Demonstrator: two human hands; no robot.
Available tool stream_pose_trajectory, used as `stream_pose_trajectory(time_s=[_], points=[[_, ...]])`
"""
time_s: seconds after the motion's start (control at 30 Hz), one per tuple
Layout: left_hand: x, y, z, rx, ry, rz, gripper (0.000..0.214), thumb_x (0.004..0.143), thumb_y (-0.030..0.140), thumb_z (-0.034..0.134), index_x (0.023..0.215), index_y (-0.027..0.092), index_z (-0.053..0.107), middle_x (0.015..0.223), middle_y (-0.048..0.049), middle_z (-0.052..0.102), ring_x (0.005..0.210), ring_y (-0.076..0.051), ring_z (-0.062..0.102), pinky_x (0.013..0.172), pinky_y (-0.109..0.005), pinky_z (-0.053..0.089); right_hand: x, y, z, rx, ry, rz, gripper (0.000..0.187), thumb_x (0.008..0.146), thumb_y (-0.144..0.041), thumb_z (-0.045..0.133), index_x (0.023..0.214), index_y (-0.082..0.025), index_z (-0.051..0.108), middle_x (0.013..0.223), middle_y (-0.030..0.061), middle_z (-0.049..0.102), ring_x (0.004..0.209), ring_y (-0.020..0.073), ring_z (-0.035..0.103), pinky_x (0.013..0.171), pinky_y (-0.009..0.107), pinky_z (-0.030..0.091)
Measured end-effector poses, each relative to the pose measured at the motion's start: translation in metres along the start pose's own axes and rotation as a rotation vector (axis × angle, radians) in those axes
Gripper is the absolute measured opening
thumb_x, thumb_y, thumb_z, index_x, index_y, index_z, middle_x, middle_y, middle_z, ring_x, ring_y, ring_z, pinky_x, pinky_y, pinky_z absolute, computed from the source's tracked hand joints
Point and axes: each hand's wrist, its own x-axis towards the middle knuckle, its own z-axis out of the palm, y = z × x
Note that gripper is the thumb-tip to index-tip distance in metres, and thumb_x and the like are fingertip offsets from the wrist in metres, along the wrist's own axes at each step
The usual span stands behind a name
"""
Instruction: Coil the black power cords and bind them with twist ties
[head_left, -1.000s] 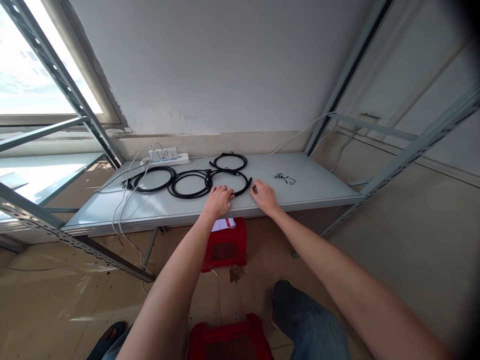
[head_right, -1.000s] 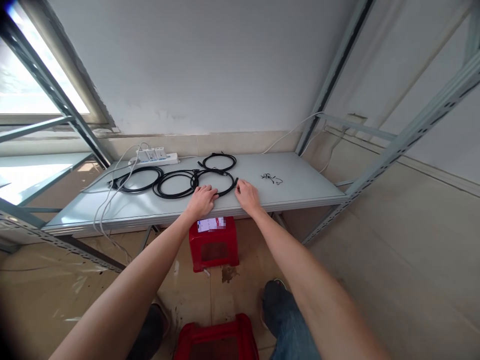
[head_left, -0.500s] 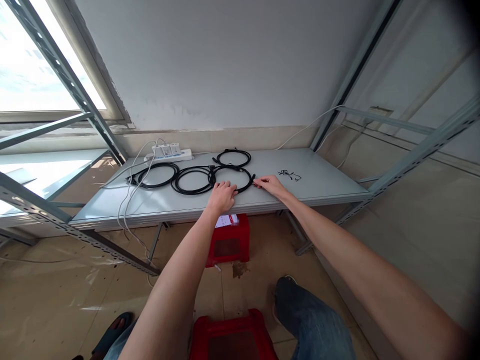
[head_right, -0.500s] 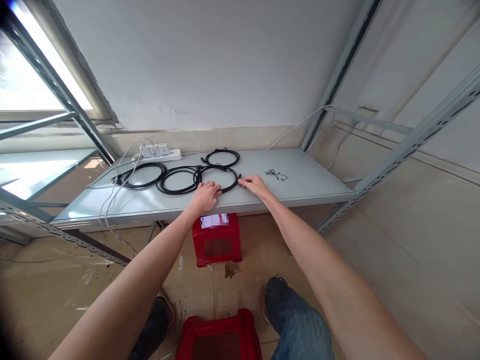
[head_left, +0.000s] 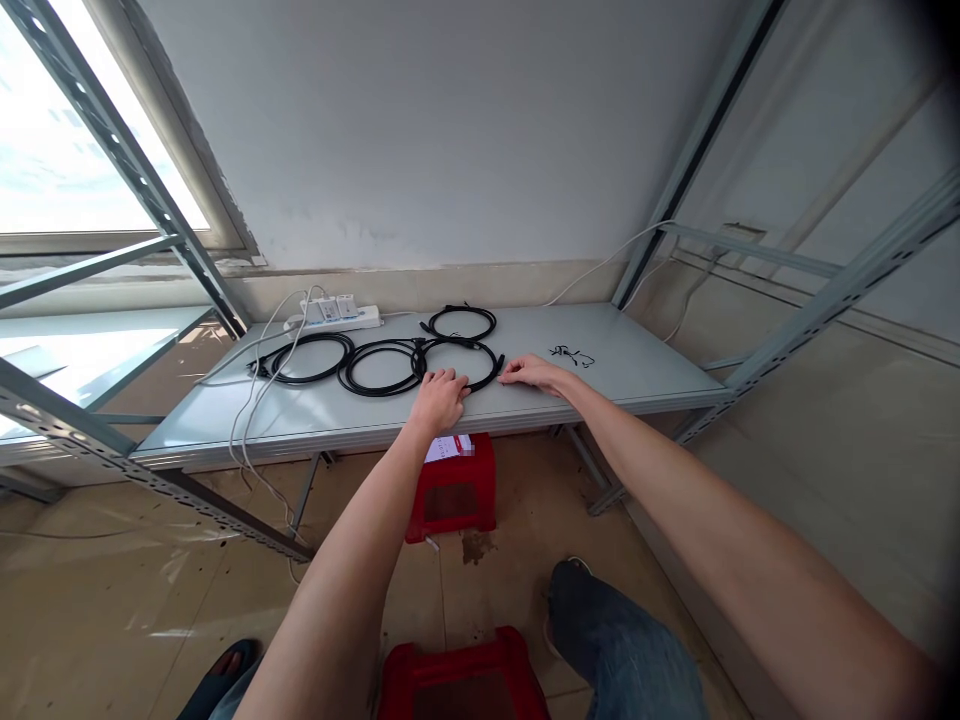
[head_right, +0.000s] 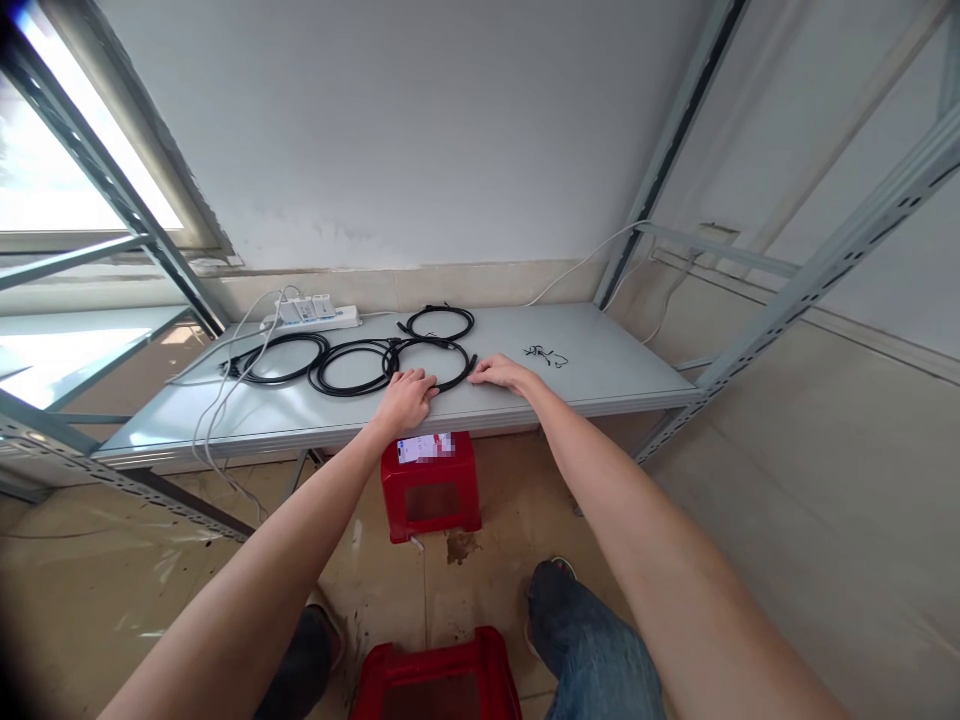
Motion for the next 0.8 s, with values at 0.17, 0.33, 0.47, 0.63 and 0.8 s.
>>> stream_pose_trajectory(time_s=[0.17,0.33,0.47,0.63,0.8], points=[[0.000,0.000,0.000,-0.005,-0.009,-0.004,0.028,0.105,0.025,0.038,0.101,0.021,0.066,0.111,-0.0120,0.066,0.109,-0.028,0.060,0.096,-0.043,0.039,0.004,0.013,0.005,-0.063,0.065,-0.105,0.020,0.065,-0.030,0.080,0.064,-0.020,0.063,0.068,0.0014,0.064,0.068,0.0161,0.056,0.065,0.028,0.045],[0.001,0.000,0.002,-0.003,0.000,0.001,0.028,0.104,0.026,0.039,0.101,0.022,0.066,0.110,-0.0114,0.066,0.110,-0.028,0.060,0.097,-0.042,0.039,-0.002,0.025,0.021,-0.145,0.266,-0.313,0.011,0.069,-0.029,0.063,0.068,-0.022,0.054,0.064,-0.0026,0.052,0.066,0.0148,0.047,0.064,0.028,0.039],[0.001,-0.001,0.003,-0.018,0.008,-0.001,0.029,0.105,0.026,0.038,0.102,0.021,0.067,0.109,-0.0120,0.066,0.109,-0.028,0.059,0.097,-0.042,0.038,-0.013,0.025,0.035,-0.331,0.420,-0.459,0.006,0.079,-0.025,0.055,0.075,-0.023,0.051,0.078,0.0022,0.055,0.072,0.0175,0.049,0.070,0.030,0.041],[0.001,-0.002,0.004,-0.021,0.013,-0.009,0.030,0.104,0.027,0.038,0.103,0.022,0.067,0.111,-0.0127,0.065,0.111,-0.029,0.059,0.097,-0.043,0.038,-0.024,0.023,0.048,-0.558,0.553,-0.467,0.013,0.094,-0.023,0.044,0.094,-0.023,0.057,0.104,0.0093,0.055,0.071,0.0192,0.048,0.065,0.032,0.037],[0.000,-0.001,0.004,-0.032,0.015,-0.022,0.028,0.104,0.026,0.039,0.101,0.022,0.067,0.109,-0.0125,0.066,0.110,-0.029,0.059,0.096,-0.043,0.038,-0.023,0.024,0.050,-0.618,0.594,-0.434,0.017,0.098,-0.026,0.043,0.104,-0.023,0.059,0.111,0.0109,0.055,0.072,0.0203,0.049,0.064,0.033,0.037]])
